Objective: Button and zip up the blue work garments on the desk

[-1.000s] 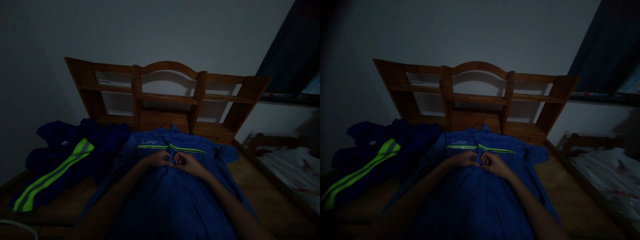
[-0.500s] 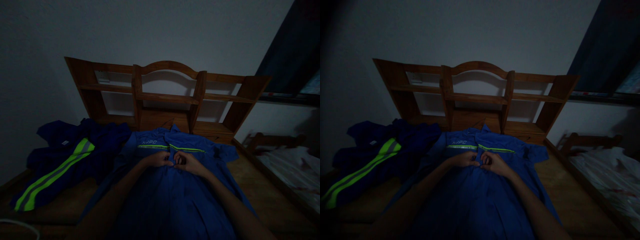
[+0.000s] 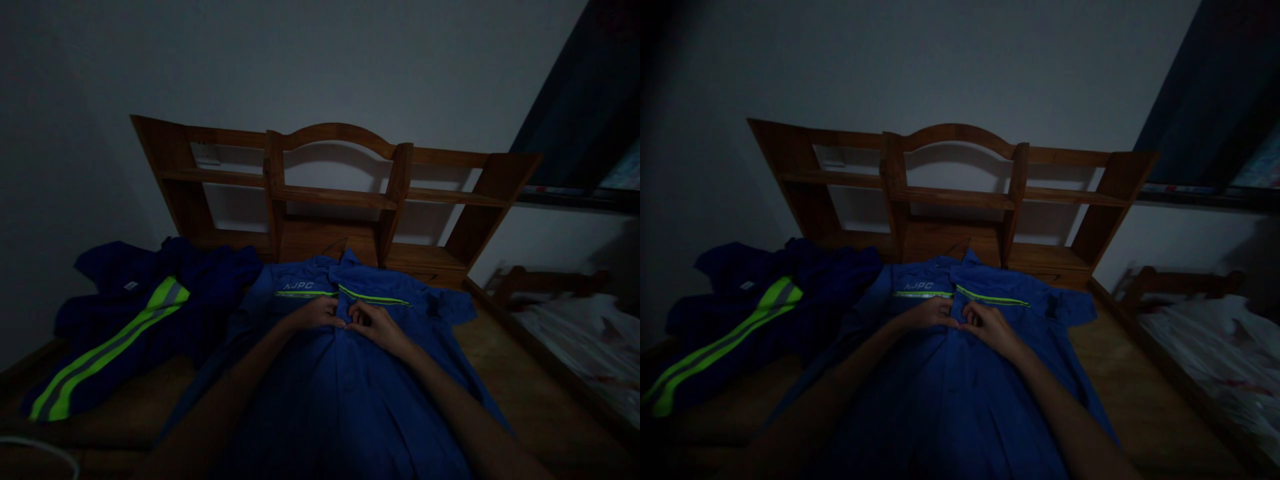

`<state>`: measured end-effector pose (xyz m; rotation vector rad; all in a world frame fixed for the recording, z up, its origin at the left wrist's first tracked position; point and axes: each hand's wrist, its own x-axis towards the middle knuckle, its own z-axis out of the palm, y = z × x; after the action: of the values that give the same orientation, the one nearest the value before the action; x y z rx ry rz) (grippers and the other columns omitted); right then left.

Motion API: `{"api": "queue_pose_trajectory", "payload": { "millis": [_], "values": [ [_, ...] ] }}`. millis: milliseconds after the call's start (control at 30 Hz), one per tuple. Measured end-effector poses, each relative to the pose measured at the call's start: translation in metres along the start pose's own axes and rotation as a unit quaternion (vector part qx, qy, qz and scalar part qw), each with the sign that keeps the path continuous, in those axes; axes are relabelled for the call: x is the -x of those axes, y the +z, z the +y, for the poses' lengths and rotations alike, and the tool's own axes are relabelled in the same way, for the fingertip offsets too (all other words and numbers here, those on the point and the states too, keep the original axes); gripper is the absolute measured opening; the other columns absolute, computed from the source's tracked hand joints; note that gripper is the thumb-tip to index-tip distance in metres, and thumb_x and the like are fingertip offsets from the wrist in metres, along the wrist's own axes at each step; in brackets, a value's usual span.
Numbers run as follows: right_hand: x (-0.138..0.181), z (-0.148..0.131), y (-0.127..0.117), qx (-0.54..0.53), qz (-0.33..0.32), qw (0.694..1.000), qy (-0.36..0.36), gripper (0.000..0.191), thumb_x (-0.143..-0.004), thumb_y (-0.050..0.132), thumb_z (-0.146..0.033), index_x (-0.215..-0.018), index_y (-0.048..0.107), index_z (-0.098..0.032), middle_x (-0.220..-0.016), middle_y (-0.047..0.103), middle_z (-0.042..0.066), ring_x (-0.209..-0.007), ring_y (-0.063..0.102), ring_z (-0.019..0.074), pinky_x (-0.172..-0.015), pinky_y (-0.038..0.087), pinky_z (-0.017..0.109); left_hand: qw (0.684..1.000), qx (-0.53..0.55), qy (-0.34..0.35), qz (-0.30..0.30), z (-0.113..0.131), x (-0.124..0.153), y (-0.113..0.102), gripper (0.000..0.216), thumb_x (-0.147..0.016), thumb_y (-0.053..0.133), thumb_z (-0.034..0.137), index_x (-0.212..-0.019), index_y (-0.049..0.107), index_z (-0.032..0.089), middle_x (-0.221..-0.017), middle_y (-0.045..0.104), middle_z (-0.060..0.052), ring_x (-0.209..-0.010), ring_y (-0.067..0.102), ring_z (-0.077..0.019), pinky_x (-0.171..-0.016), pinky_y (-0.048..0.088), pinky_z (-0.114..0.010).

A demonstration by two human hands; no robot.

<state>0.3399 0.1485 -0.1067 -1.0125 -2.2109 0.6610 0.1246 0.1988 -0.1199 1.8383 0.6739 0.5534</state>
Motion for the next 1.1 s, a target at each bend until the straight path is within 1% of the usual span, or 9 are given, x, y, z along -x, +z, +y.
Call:
{"api": "queue_pose_trajectory", "payload": {
  "millis": [133,300,367,500,567,633,800,967,1100],
  "values": [
    [-0.001,0.001,0.001,-0.006,0.004,1.0,0.001,0.025,-0.08,0.063,-0.04,-0.093,0.056,-0.02,-0.074,0.059,-0.002,-0.065,0.055,0.0108,-0.058,0.04,0.02,1.0,0.003,-0.005,-0.009,0.007,0.003,0.0,0.046,-0.056,0.078,0.037,-0.09,0.06,0.011,-0.074,0.058,0.0,-0.065,0.052,-0.0117,-0.057,0.038,-0.021],
    [-0.002,0.005,0.002,-0.024,-0.003,1.0,0.013,0.024,-0.079,0.063,-0.04,-0.09,0.057,-0.02,-0.074,0.06,-0.001,-0.064,0.055,0.0114,-0.057,0.041,0.021,1.0,-0.015,0.005,0.018,0.008,0.002,0.006,0.046,-0.055,0.078,0.039,-0.088,0.059,0.012,-0.074,0.057,0.001,-0.067,0.052,-0.012,-0.058,0.038,-0.02],
    [-0.002,0.007,0.003,-0.03,-0.003,0.999,0.022,0.023,-0.079,0.063,-0.039,-0.089,0.058,-0.019,-0.074,0.06,-0.001,-0.063,0.055,0.0115,-0.057,0.041,0.021,0.998,-0.045,0.006,0.033,0.006,0.001,0.006,0.044,-0.055,0.078,0.041,-0.081,0.059,0.011,-0.069,0.054,0.002,-0.065,0.05,-0.011,-0.056,0.036,-0.02],
    [-0.003,0.009,0.003,-0.043,-0.001,0.999,0.02,0.021,-0.08,0.061,-0.038,-0.088,0.058,-0.019,-0.073,0.06,-0.001,-0.063,0.054,0.0109,-0.057,0.041,0.021,0.99,-0.124,0.021,0.062,0.003,0.0,0.004,0.041,-0.057,0.075,0.046,-0.062,0.056,0.011,-0.061,0.046,0.004,-0.061,0.044,-0.009,-0.054,0.032,-0.019],
    [-0.003,0.009,0.003,-0.05,-0.002,0.999,0.018,0.02,-0.081,0.061,-0.037,-0.088,0.059,-0.018,-0.074,0.061,-0.001,-0.064,0.054,0.0107,-0.058,0.041,0.02,0.989,-0.132,0.023,0.066,0.002,-0.001,0.004,0.042,-0.058,0.074,0.048,-0.056,0.054,0.011,-0.058,0.044,0.005,-0.059,0.042,-0.0083,-0.053,0.03,-0.019],
    [-0.003,0.009,0.002,-0.056,-0.004,0.998,0.02,0.02,-0.081,0.06,-0.036,-0.088,0.059,-0.018,-0.075,0.061,-0.001,-0.064,0.054,0.0105,-0.058,0.041,0.02,0.991,-0.116,0.015,0.066,0.001,-0.001,0.004,0.043,-0.057,0.074,0.048,-0.054,0.052,0.011,-0.056,0.042,0.005,-0.056,0.041,-0.0077,-0.051,0.028,-0.019],
    [-0.003,0.007,0.001,-0.058,-0.001,0.998,0.025,0.018,-0.082,0.059,-0.035,-0.088,0.059,-0.018,-0.071,0.059,-0.001,-0.06,0.052,0.0097,-0.055,0.039,0.019,0.997,-0.057,-0.029,0.052,0.001,-0.002,0.005,0.041,-0.054,0.075,0.047,-0.058,0.055,0.011,-0.054,0.044,0.006,-0.053,0.041,-0.0077,-0.047,0.027,-0.019],
    [-0.003,0.004,0.0,-0.045,0.007,0.999,0.022,0.015,-0.083,0.057,-0.032,-0.088,0.06,-0.018,-0.075,0.061,-0.001,-0.063,0.053,0.0102,-0.058,0.039,0.02,0.994,-0.07,-0.072,0.05,0.009,0.001,0.004,0.037,-0.055,0.074,0.044,-0.065,0.062,0.011,-0.056,0.05,0.004,-0.056,0.047,-0.0102,-0.049,0.03,-0.019],
    [-0.002,0.003,0.0,-0.032,0.016,0.999,0.022,0.016,-0.086,0.053,-0.032,-0.089,0.059,-0.019,-0.074,0.06,-0.001,-0.062,0.053,0.0101,-0.057,0.039,0.02,0.993,-0.066,-0.079,0.063,0.009,0.002,0.005,0.032,-0.057,0.074,0.038,-0.071,0.063,0.011,-0.06,0.055,0.003,-0.06,0.051,-0.0124,-0.052,0.034,-0.02]
  ]
}}
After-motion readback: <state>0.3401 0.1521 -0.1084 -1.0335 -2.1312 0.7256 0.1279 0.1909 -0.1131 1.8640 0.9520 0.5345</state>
